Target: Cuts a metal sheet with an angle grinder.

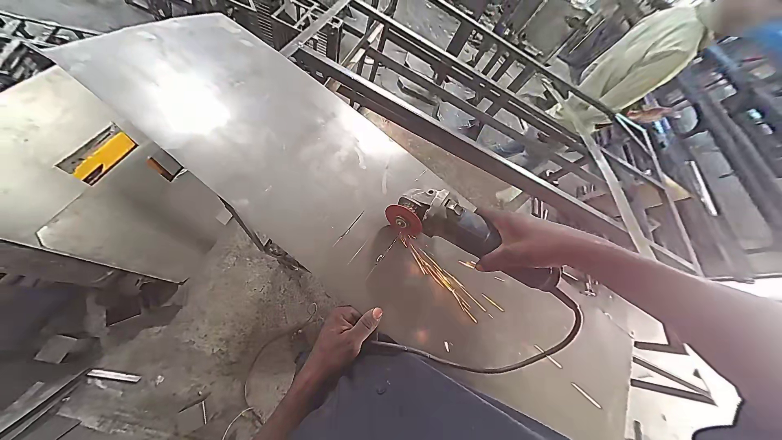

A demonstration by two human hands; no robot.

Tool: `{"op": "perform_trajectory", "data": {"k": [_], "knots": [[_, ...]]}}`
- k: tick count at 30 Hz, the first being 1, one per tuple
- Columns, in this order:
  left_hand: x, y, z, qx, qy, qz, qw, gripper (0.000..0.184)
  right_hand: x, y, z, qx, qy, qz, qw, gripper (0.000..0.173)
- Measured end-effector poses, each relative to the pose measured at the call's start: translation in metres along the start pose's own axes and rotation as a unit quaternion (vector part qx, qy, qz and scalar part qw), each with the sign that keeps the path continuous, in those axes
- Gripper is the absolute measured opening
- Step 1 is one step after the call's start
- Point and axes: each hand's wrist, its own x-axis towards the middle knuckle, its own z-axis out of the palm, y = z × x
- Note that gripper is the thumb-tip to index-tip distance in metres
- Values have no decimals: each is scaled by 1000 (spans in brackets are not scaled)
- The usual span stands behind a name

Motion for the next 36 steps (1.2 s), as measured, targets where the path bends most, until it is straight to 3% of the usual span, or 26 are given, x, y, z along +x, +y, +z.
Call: {"op": "perform_trajectory", "data": {"k": [26,36], "knots": [[2,2,-3,28,-9,0,1000,43,6,-19,5,-100,12,-12,995,67],[4,-3,-4,20,-19,-2,1000,43,11,-20,4,-89,13,-23,996,76]]}}
